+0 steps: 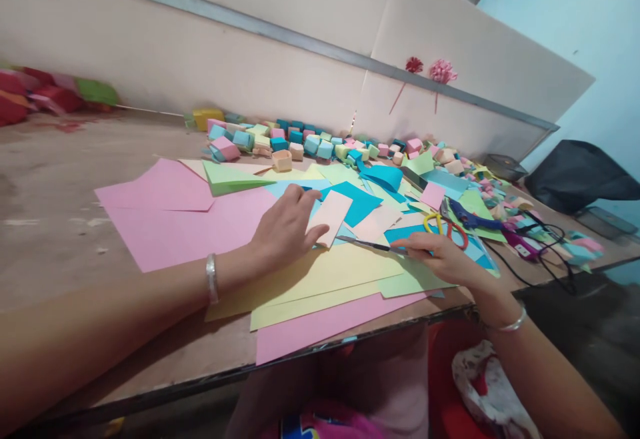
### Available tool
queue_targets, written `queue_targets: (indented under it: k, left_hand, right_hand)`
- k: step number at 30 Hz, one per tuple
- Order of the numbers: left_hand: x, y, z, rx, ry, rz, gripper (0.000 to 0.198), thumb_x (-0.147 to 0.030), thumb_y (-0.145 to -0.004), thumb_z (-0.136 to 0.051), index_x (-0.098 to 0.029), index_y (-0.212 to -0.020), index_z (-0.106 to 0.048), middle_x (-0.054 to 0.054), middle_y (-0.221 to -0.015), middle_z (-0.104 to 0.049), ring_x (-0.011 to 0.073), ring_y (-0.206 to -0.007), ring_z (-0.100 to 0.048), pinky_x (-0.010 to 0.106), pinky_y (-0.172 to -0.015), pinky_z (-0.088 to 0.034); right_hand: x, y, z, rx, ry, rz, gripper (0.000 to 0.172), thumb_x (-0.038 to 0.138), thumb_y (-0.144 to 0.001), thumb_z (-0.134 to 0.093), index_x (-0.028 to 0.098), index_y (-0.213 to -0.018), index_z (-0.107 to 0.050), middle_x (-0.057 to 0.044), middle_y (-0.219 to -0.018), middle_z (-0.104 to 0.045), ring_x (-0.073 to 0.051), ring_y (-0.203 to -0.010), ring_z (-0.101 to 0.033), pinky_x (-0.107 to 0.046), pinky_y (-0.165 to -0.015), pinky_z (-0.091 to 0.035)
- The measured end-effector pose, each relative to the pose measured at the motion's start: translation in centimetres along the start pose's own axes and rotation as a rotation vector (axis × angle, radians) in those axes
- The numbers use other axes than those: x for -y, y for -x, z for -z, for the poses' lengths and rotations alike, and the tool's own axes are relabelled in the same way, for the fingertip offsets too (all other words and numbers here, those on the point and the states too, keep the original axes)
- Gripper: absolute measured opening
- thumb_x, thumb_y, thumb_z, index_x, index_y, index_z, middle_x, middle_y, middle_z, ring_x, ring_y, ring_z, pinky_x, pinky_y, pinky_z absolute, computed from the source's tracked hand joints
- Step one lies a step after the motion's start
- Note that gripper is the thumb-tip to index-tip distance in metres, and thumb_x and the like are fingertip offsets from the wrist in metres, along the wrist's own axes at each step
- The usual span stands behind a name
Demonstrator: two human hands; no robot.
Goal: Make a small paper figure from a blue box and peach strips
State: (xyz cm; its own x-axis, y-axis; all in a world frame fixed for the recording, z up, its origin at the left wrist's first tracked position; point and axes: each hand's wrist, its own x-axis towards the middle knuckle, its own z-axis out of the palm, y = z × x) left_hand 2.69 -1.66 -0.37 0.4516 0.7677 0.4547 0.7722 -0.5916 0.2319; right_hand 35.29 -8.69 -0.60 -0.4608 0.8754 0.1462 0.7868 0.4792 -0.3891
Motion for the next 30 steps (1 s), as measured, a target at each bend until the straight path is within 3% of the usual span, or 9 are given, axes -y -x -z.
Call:
queue_targets:
  k: [3, 6, 9, 17, 23, 30]
  left_hand:
    - [0.0, 0.1, 0.1, 0.058, -0.059, -0.213, 0.018, -0.027, -0.088, -0.054, -0.017, -0.091, -0.068, 0.012, -0.105, -0.058, 0.0278, -0.096, -0.052, 0.039, -0.081, -0.042]
    - [-0.2, 0.6, -0.1, 0.158, 0.018, -0.229, 0.020, -0.023, -0.087, -0.053, -0.018, -0.076, -0.069, 0.010, -0.096, -0.062, 0.0235, -0.088, -0.055, 0.035, -0.075, -0.043]
    - [-0.5, 1.2, -0.6, 0.175, 0.067, -0.185, 0.022, -0.023, -0.089, -0.051, -0.016, -0.076, -0.068, 0.009, -0.089, -0.063, 0.0209, -0.082, -0.056, 0.033, -0.070, -0.042]
    - [-1.3, 1.8, -0.7, 0.153, 0.215, -0.249, 0.027, -0.019, -0.090, -0.046, -0.015, -0.072, -0.066, 0.007, -0.077, -0.061, 0.0162, -0.069, -0.054, 0.030, -0.065, -0.040]
    - [-1.7, 2.0, -0.2, 0.247, 0.242, -0.338, 0.029, -0.013, -0.088, -0.047, -0.017, -0.067, -0.066, 0.005, -0.075, -0.058, 0.0152, -0.069, -0.052, 0.029, -0.062, -0.036]
    - [-1.4, 2.1, 0.0, 0.293, 0.295, -0.360, 0.031, -0.022, -0.094, -0.042, -0.018, -0.075, -0.066, 0.003, -0.076, -0.050, 0.0125, -0.061, -0.044, 0.028, -0.057, -0.032]
  right_hand:
    - [-0.2, 0.1, -0.4, 0.004, 0.061, 0.016, 0.030, 0.023, -0.094, -0.048, 0.023, -0.117, -0.068, -0.008, -0.098, -0.070, -0.019, -0.089, -0.065, -0.029, -0.074, -0.051]
    - [-0.2, 0.1, -0.7, -0.030, 0.128, 0.026, 0.027, 0.025, -0.092, -0.052, 0.023, -0.113, -0.069, -0.008, -0.099, -0.070, -0.021, -0.089, -0.065, -0.030, -0.074, -0.051]
    - [-0.2, 0.1, -0.7, -0.033, 0.122, 0.031, 0.027, 0.025, -0.094, -0.050, 0.022, -0.114, -0.068, -0.008, -0.098, -0.071, -0.021, -0.087, -0.067, -0.031, -0.074, -0.052]
    - [1.1, 0.9, -0.4, -0.069, 0.087, 0.060, 0.024, 0.026, -0.095, -0.049, 0.023, -0.108, -0.069, -0.008, -0.101, -0.072, -0.021, -0.092, -0.068, -0.032, -0.075, -0.054]
    - [1.3, 1.8, -1.1, -0.140, 0.255, 0.078, 0.023, 0.024, -0.096, -0.047, 0.021, -0.100, -0.070, -0.008, -0.094, -0.073, -0.023, -0.087, -0.065, -0.038, -0.076, -0.053]
    - [1.2, 2.1, -2.3, -0.220, 0.254, 0.146, 0.025, 0.019, -0.094, -0.048, 0.023, -0.107, -0.070, -0.009, -0.097, -0.072, -0.022, -0.090, -0.063, -0.036, -0.077, -0.053]
